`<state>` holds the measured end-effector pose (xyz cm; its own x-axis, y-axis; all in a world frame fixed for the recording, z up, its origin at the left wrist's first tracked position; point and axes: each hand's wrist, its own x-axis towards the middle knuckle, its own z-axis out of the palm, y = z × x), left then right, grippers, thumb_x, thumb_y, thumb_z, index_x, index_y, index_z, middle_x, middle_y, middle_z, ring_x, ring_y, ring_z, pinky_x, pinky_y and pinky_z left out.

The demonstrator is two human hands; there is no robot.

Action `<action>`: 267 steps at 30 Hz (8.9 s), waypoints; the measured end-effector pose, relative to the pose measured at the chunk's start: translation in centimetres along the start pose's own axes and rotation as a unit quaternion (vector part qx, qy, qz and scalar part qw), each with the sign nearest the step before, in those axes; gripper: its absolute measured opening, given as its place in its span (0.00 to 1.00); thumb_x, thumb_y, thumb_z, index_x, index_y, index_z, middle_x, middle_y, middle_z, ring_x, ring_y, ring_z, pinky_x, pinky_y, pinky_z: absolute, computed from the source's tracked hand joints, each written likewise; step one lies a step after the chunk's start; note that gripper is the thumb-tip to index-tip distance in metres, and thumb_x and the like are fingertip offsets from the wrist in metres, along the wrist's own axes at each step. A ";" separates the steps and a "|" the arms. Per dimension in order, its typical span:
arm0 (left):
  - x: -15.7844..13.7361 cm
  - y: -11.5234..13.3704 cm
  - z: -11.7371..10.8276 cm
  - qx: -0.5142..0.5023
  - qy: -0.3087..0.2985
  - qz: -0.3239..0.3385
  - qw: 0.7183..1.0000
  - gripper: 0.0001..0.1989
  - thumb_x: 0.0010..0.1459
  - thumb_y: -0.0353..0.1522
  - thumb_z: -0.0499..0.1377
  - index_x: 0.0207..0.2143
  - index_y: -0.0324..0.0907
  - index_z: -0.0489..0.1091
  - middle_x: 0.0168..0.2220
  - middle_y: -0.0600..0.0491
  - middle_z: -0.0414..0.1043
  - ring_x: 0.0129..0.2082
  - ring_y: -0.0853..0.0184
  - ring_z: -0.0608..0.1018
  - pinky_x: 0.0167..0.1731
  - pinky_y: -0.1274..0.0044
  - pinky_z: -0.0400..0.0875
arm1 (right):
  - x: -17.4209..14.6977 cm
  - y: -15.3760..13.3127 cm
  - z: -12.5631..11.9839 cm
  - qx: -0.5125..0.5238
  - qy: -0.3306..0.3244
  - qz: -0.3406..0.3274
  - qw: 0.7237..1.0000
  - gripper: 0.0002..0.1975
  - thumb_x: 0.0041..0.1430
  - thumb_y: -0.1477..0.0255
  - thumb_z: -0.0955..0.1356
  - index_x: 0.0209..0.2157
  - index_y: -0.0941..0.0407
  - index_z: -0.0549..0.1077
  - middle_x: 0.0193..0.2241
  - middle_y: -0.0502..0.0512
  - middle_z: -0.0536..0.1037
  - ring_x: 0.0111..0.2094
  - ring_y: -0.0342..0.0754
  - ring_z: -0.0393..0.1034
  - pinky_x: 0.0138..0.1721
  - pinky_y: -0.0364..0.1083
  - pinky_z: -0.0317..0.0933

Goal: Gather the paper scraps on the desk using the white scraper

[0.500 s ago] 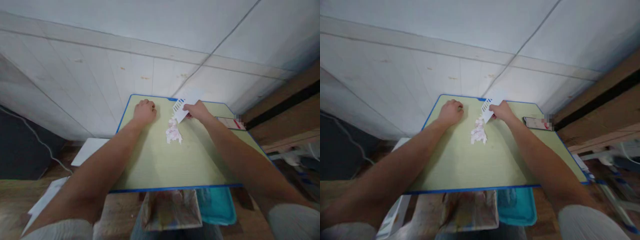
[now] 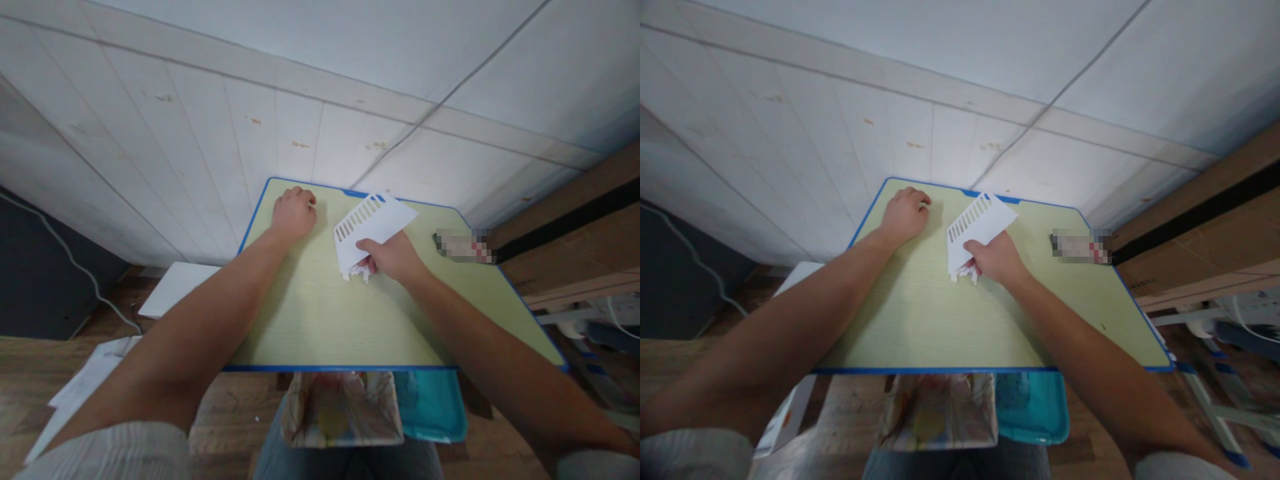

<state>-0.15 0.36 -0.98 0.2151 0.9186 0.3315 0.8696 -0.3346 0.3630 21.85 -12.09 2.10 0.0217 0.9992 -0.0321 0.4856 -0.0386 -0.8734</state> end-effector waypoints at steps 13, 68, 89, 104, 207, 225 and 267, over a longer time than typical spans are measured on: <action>0.2 0.3 0.1 -0.001 -0.007 0.010 1.000 0.20 0.70 0.23 0.59 0.57 0.40 0.87 0.63 0.34 0.83 0.69 0.39 0.80 0.69 0.50 0.75 | -5.4 3.3 -7.5 0.016 0.164 0.038 0.986 0.11 0.51 0.63 0.77 0.25 0.50 0.74 0.18 0.53 0.76 0.17 0.49 0.67 0.18 0.49 0.63; -0.2 -0.2 -0.1 0.050 -0.048 0.021 0.997 0.18 0.76 0.30 0.60 0.64 0.44 0.80 0.69 0.44 0.79 0.73 0.46 0.76 0.79 0.55 0.67 | -7.1 2.5 -8.2 0.026 0.083 -0.069 0.994 0.23 0.64 0.47 0.82 0.27 0.48 0.80 0.26 0.55 0.83 0.27 0.54 0.79 0.33 0.55 0.81; -1.2 0.6 -1.6 -0.036 -0.057 0.006 0.998 0.13 0.74 0.35 0.59 0.54 0.42 0.79 0.59 0.51 0.80 0.67 0.55 0.73 0.76 0.62 0.64 | -16.2 8.0 -8.2 0.001 0.219 0.043 0.975 0.20 0.69 0.53 0.78 0.27 0.48 0.79 0.26 0.57 0.84 0.30 0.58 0.81 0.44 0.59 0.84; -9.4 -1.5 -3.6 0.034 -0.035 0.019 0.999 0.20 0.76 0.37 0.58 0.63 0.43 0.80 0.67 0.36 0.82 0.73 0.43 0.79 0.79 0.54 0.70 | -15.6 9.6 -7.2 0.071 0.253 0.015 0.965 0.20 0.70 0.52 0.78 0.29 0.50 0.80 0.26 0.54 0.84 0.28 0.54 0.79 0.44 0.58 0.82; -10.9 5.6 -2.9 0.063 -0.087 -0.008 0.994 0.11 0.74 0.32 0.61 0.47 0.42 0.85 0.55 0.35 0.86 0.62 0.39 0.84 0.61 0.53 0.80 | -7.9 7.5 -1.1 0.160 0.198 -0.042 0.966 0.19 0.65 0.50 0.76 0.34 0.51 0.77 0.26 0.53 0.84 0.21 0.47 0.71 0.28 0.49 0.71; -10.8 7.1 -2.7 0.136 -0.170 -0.034 0.975 0.25 0.85 0.41 0.51 0.53 0.41 0.89 0.55 0.33 0.90 0.57 0.36 0.90 0.50 0.57 0.82 | -7.7 7.4 -0.8 0.136 0.204 -0.048 0.968 0.23 0.65 0.45 0.76 0.31 0.50 0.76 0.23 0.53 0.82 0.20 0.46 0.67 0.26 0.49 0.72; -10.7 6.6 -1.7 0.074 -0.132 -0.003 0.989 0.36 0.84 0.43 0.46 0.85 0.42 0.67 0.88 0.43 0.58 0.87 0.44 0.59 0.84 0.45 0.54 | -7.7 8.1 -0.9 0.149 0.264 -0.041 0.952 0.22 0.63 0.47 0.77 0.32 0.49 0.74 0.22 0.51 0.79 0.20 0.47 0.67 0.22 0.47 0.69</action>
<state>2.53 -12.03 -0.70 0.3008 0.9499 0.0847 0.9227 -0.3123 0.2259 26.39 -20.12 -4.32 0.4687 0.8547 0.2233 0.2376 0.1214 -0.9637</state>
